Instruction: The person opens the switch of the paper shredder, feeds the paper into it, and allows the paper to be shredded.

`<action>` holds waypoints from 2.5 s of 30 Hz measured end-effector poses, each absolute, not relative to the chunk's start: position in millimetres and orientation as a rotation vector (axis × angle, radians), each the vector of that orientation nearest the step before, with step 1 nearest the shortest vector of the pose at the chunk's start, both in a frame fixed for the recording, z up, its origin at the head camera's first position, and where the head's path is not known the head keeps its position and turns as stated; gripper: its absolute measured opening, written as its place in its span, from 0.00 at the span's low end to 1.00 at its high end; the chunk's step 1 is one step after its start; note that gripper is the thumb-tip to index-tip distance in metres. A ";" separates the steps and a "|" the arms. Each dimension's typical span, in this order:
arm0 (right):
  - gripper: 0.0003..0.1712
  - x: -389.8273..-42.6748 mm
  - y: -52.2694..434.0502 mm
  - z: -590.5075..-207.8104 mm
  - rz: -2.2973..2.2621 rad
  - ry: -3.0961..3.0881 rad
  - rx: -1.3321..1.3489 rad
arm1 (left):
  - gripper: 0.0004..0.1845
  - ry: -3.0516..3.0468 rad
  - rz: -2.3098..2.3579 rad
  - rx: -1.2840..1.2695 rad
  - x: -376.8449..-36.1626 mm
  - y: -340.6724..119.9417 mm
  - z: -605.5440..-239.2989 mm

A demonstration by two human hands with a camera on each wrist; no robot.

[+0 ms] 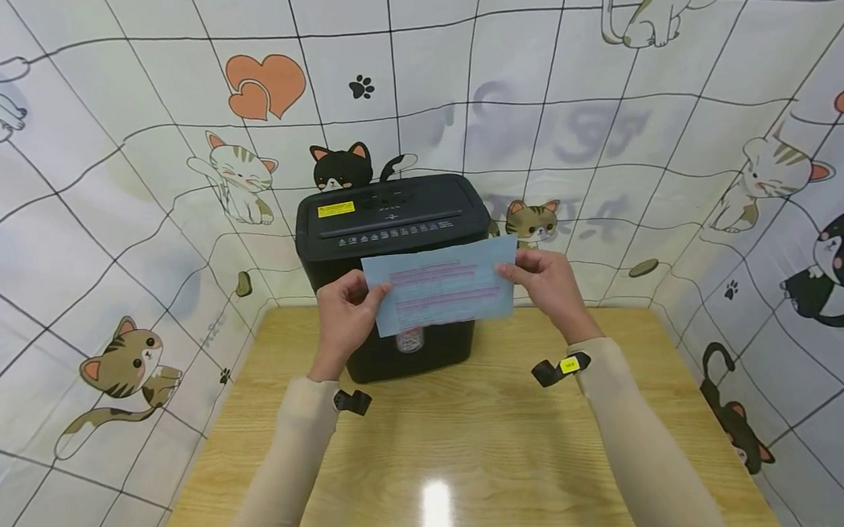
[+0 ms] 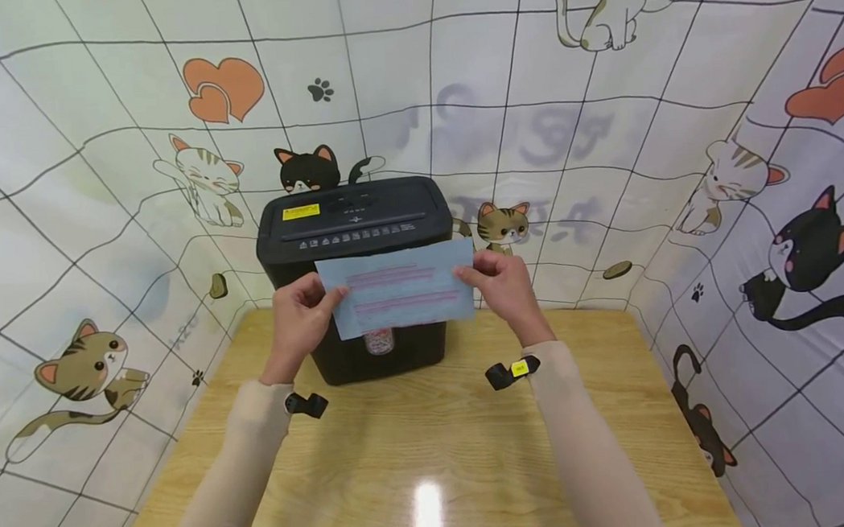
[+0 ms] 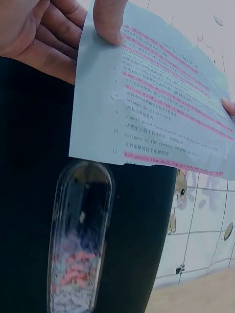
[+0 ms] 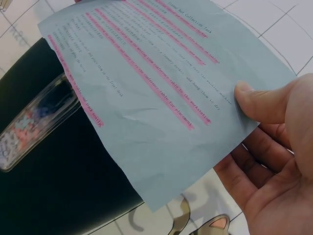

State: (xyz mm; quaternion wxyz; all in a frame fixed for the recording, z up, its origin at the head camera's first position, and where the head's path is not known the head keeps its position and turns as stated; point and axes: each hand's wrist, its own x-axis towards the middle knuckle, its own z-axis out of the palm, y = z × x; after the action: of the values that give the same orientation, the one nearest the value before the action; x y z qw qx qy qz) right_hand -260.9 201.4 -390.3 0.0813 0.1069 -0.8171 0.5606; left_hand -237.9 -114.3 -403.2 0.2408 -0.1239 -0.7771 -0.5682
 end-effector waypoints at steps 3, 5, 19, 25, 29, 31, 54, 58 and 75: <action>0.19 -264.1 199.2 -381.4 1.659 -2.433 0.341 | 0.04 -2.118 -1.530 -0.353 -240.3 -117.0 -394.4; 0.19 -266.4 197.2 -375.1 1.655 -2.423 0.353 | 0.04 -2.113 -1.508 -0.354 -242.1 -119.1 -388.8; 0.16 -285.6 179.7 -331.1 1.768 -2.350 0.402 | 0.07 -2.077 -1.449 -0.346 -256.2 -135.2 -342.9; 0.15 -293.2 171.1 -308.3 1.771 -2.343 0.378 | 0.09 -2.074 -1.425 -0.344 -261.8 -141.3 -322.2; 0.16 -297.9 164.6 -294.8 1.814 -2.317 0.386 | 0.09 -2.085 -1.416 -0.331 -263.8 -146.4 -310.0; 0.16 -299.8 161.6 -289.2 1.837 -2.307 0.392 | 0.09 -2.090 -1.418 -0.320 -264.6 -148.9 -304.8; 0.14 -331.0 131.4 -264.8 1.856 -2.283 0.456 | 0.11 -2.104 -1.385 -0.266 -284.9 -174.7 -275.0; 0.13 -337.0 128.5 -264.5 1.861 -2.274 0.464 | 0.11 -2.133 -1.369 -0.251 -289.8 -176.5 -273.0; 0.18 -359.5 126.2 -284.7 1.842 -2.318 0.481 | 0.12 -2.197 -1.394 -0.261 -310.5 -183.3 -286.6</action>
State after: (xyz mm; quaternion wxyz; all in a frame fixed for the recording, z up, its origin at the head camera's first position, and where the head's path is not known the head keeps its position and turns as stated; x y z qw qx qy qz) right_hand -359.5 126.2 -284.7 0.0710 0.1599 -0.7710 0.6124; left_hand -310.5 -183.3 -286.6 0.2604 -0.0964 -0.8111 -0.5147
